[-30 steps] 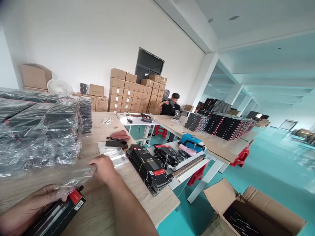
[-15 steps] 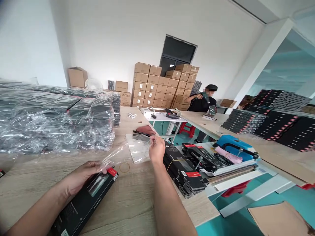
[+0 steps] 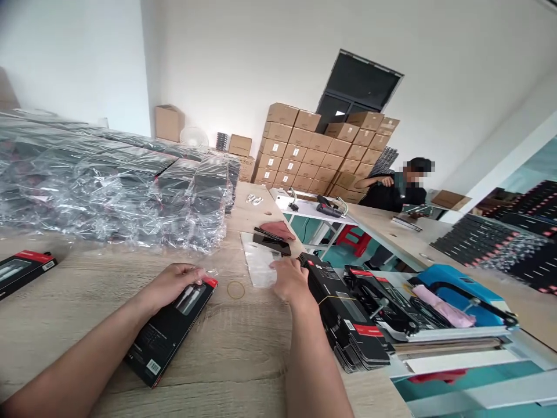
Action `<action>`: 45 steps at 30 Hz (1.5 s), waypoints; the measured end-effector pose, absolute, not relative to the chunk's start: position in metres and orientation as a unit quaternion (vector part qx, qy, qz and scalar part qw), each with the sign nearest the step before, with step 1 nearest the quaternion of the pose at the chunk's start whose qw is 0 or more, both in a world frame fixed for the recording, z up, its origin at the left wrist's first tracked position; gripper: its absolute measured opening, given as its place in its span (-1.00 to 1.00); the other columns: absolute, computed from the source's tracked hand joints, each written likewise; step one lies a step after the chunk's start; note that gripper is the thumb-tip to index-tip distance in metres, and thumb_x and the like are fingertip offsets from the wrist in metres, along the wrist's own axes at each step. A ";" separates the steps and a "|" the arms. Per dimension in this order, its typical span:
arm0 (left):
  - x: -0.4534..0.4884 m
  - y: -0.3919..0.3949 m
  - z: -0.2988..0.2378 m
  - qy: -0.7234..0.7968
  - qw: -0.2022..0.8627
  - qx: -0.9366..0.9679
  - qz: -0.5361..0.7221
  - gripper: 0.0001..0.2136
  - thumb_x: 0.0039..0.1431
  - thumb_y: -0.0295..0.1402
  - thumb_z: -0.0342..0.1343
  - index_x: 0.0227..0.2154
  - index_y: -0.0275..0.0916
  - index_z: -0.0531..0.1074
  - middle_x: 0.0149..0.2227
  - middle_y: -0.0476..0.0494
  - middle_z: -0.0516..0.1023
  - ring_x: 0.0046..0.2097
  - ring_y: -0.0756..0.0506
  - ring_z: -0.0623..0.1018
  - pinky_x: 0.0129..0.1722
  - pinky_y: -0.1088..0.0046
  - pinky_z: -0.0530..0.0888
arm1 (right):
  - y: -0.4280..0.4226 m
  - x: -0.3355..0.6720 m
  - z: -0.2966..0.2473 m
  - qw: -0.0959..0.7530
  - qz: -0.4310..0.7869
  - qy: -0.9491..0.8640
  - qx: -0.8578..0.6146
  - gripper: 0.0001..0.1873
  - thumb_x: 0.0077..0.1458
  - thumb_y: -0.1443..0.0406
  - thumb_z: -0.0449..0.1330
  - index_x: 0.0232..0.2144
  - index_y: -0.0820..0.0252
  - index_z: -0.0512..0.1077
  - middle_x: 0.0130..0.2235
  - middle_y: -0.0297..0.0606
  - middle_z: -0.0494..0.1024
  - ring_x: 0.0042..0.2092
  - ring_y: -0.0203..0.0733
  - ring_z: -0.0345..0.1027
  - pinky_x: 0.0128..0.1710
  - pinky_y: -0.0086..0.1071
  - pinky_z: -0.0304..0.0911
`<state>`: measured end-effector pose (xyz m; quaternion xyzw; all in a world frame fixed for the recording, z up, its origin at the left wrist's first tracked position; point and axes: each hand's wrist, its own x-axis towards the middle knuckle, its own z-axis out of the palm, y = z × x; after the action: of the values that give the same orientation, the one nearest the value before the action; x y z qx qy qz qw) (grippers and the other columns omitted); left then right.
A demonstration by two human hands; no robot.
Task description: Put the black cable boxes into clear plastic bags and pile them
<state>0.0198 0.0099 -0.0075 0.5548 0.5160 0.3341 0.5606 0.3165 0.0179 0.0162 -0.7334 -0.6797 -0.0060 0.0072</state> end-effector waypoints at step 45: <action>0.025 0.016 -0.021 0.445 0.581 0.547 0.407 -0.69 -0.16 -0.19 0.31 -0.41 -0.33 0.52 -0.48 -0.06 0.51 -0.48 0.01 0.41 -0.45 0.50 0.30 | 0.013 0.227 0.008 0.320 0.199 -0.772 -0.512 -0.77 0.10 0.19 0.12 -0.53 0.18 0.35 -0.53 -0.41 0.36 -0.49 -0.33 0.16 -0.49 -0.46 0.08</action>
<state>0.0248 0.0161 -0.0206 0.5471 0.4445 0.4072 0.5808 0.2270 0.0133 0.0082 -0.5120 -0.7720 0.1986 0.3200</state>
